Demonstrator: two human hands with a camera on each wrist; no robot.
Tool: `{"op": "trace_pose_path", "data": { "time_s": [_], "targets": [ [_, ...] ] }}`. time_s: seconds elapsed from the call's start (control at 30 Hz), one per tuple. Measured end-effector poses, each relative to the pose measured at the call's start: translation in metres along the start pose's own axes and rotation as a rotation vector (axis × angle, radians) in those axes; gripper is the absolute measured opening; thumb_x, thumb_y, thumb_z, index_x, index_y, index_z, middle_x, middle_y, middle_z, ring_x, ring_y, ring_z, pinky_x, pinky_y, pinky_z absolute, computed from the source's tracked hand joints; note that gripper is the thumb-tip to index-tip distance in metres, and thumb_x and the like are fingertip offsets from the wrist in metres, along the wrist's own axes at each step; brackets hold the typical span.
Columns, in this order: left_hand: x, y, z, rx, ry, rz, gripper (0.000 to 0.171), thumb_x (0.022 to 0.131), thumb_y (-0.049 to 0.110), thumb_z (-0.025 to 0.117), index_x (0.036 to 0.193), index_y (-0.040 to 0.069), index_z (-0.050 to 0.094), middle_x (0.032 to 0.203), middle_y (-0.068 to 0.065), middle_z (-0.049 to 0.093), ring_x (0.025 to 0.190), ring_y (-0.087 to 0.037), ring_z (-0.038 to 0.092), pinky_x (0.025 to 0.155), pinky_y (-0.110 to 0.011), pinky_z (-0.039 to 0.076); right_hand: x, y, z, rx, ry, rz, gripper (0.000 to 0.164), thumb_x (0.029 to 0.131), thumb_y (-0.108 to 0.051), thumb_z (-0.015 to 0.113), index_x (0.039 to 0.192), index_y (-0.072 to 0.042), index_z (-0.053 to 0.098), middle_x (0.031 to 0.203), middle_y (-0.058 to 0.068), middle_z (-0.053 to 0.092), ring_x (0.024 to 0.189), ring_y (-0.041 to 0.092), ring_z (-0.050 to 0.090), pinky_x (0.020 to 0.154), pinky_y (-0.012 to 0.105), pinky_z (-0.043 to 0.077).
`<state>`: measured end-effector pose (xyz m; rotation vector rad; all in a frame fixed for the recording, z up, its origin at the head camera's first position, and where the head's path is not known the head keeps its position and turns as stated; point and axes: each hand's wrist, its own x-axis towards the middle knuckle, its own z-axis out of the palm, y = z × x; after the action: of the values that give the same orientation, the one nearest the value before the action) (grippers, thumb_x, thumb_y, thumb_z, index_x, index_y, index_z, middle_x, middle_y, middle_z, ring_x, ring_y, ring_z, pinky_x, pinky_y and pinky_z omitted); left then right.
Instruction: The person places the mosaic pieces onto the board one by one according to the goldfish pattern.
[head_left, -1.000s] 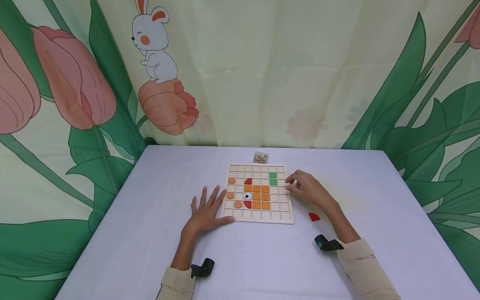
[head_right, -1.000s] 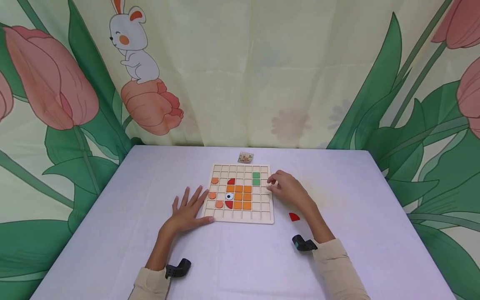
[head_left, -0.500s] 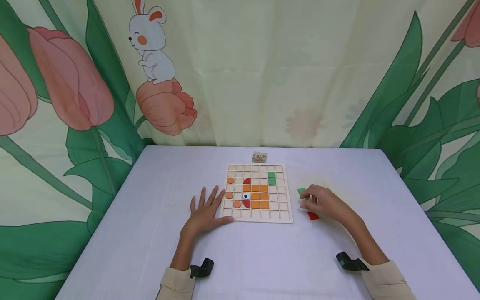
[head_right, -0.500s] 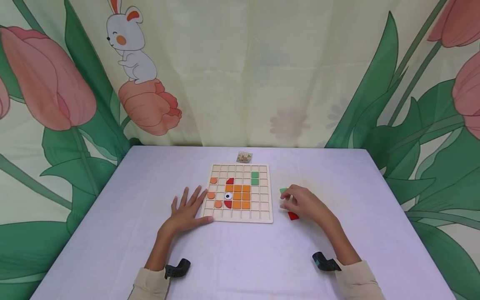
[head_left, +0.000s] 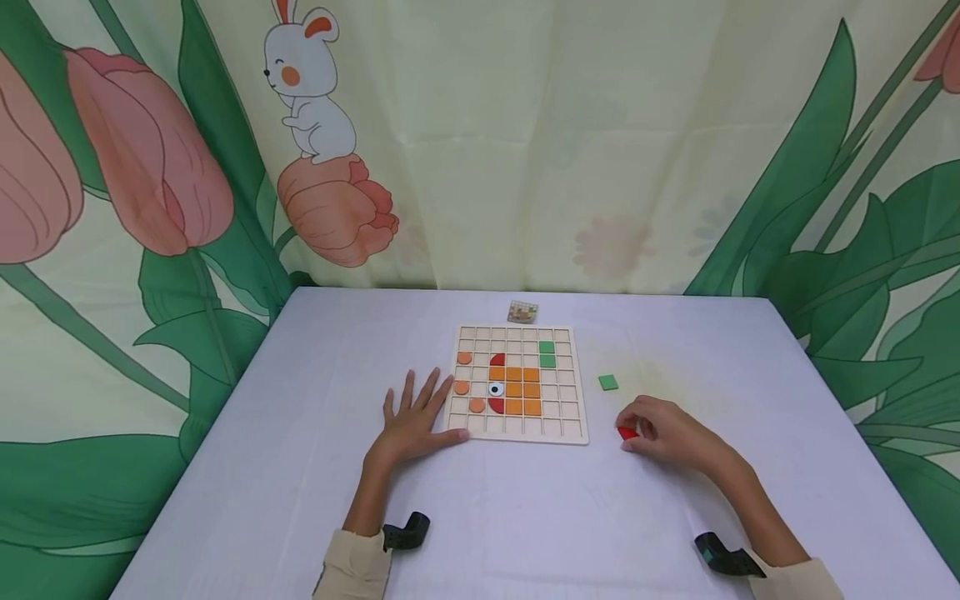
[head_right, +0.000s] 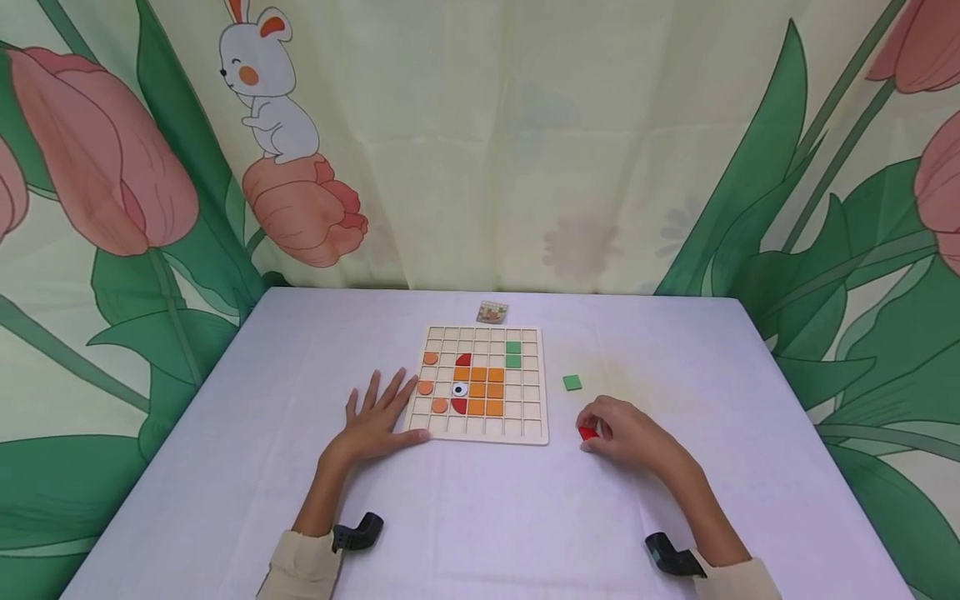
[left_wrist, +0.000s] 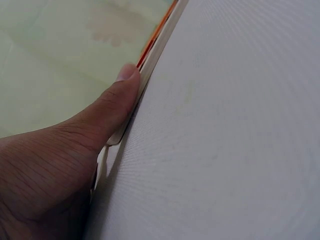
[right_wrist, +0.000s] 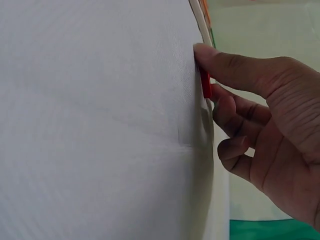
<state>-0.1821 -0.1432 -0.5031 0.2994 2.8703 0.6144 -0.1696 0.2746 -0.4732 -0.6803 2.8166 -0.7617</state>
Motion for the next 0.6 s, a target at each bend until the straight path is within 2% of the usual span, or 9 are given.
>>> {"op": "trace_pose_path", "data": {
  "time_s": [0.13,0.27,0.43,0.6],
  "targets": [
    [-0.001,0.001,0.000,0.003,-0.004,-0.006,0.099,0.078,0.070,0.064,0.157,0.031,0.018,0.167,0.000,0.004,0.152,-0.037,-0.012,0.114,-0.067,-0.006,0.003,0.001,0.005,-0.010,0.067,0.018,0.020,0.080,-0.019,0.080,0.095,-0.016,0.067,0.080,-0.011,0.057,0.071,0.003,0.049,0.063,0.019,0.045],
    [-0.001,0.002,-0.001,0.006,-0.001,-0.006,0.099,0.079,0.070,0.064,0.157,0.031,0.018,0.167,-0.001,0.004,0.152,-0.037,-0.012,0.114,-0.067,-0.006,0.008,0.001,0.009,-0.011,0.105,0.018,0.020,0.084,-0.014,0.076,0.103,-0.013,0.068,0.076,-0.011,0.055,0.070,0.004,0.048,0.062,0.020,0.045],
    [-0.002,0.003,-0.003,-0.006,0.011,0.001,0.097,0.078,0.069,0.065,0.157,0.029,0.022,0.167,-0.002,0.007,0.152,-0.038,-0.011,0.114,-0.068,-0.005,0.013,-0.001,0.008,0.031,0.038,0.018,0.031,0.087,-0.008,0.070,0.118,-0.012,0.066,0.075,-0.009,0.054,0.068,0.005,0.048,0.060,0.020,0.044],
    [-0.001,0.004,-0.002,0.002,0.005,-0.007,0.097,0.079,0.069,0.064,0.157,0.030,0.021,0.167,-0.001,0.007,0.152,-0.038,-0.011,0.114,-0.068,-0.005,0.015,-0.002,0.003,0.039,-0.032,0.028,0.034,0.087,-0.005,0.070,0.120,-0.013,0.067,0.080,-0.008,0.055,0.073,0.007,0.049,0.063,0.019,0.045]
  ]
}}
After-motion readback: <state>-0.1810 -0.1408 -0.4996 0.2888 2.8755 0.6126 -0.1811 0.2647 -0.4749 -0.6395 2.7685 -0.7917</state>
